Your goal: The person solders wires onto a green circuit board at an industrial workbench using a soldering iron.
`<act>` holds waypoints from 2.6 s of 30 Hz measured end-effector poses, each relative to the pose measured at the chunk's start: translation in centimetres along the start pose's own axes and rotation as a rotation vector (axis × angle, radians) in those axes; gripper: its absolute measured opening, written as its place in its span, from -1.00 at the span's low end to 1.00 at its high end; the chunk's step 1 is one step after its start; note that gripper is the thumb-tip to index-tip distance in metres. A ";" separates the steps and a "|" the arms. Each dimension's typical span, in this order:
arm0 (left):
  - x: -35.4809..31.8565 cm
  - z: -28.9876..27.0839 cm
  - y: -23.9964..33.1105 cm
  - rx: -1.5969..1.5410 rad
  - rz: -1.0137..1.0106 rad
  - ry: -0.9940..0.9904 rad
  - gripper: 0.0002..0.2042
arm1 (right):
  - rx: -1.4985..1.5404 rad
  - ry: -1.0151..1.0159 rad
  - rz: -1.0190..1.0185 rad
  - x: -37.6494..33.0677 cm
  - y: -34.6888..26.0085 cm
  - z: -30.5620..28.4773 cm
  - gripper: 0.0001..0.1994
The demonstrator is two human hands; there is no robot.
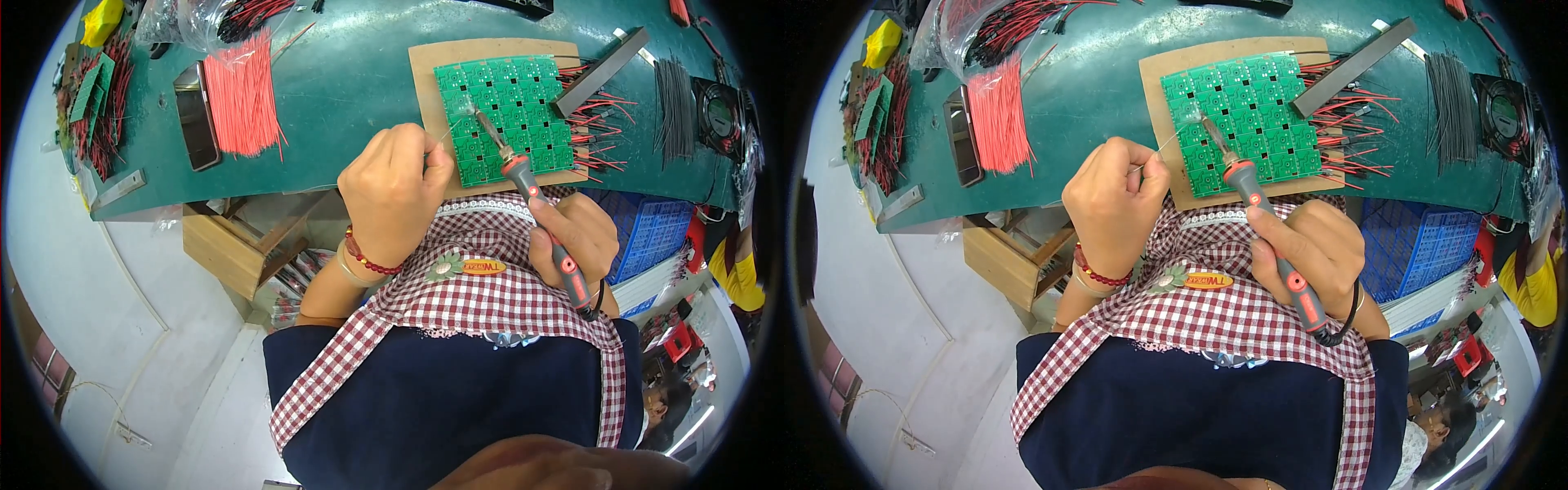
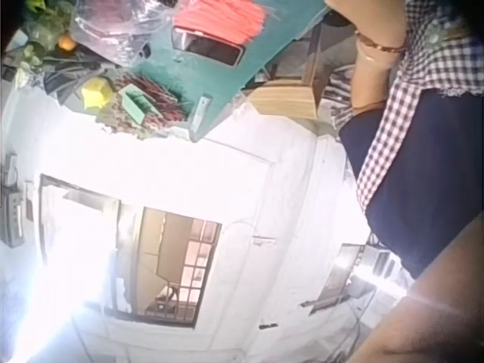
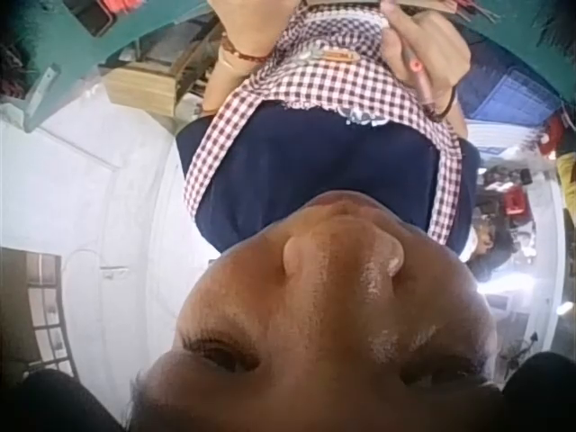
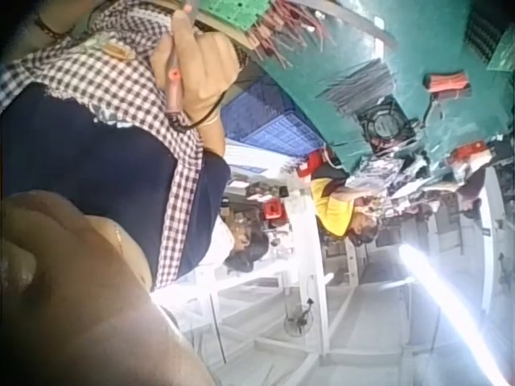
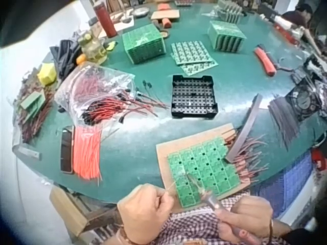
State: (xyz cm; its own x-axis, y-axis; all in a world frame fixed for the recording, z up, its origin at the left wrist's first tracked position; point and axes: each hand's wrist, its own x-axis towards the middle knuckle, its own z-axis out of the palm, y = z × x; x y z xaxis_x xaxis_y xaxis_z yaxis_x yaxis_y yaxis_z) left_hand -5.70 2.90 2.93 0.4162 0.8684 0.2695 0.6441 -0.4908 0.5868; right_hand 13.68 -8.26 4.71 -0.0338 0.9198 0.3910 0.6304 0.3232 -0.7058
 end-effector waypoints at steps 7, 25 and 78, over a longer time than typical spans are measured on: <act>0.2 -0.1 0.1 0.041 0.010 -0.013 -0.79 | -0.003 0.021 0.000 0.6 0.0 -0.5 -0.67; 0.9 0.5 -0.2 0.073 0.026 -0.003 -0.81 | 0.015 0.052 0.003 2.0 0.5 -0.2 -0.62; 2.1 0.9 0.3 0.097 0.039 -0.006 -0.82 | -0.004 0.084 0.031 2.9 -1.2 0.5 -0.73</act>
State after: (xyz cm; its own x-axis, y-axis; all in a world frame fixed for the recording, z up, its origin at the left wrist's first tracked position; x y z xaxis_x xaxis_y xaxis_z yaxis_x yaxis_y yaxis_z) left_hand -4.07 4.55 2.98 0.4458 0.8483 0.2857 0.6862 -0.5288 0.4995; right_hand 12.46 -5.87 6.43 0.0512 0.9074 0.4171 0.6332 0.2934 -0.7162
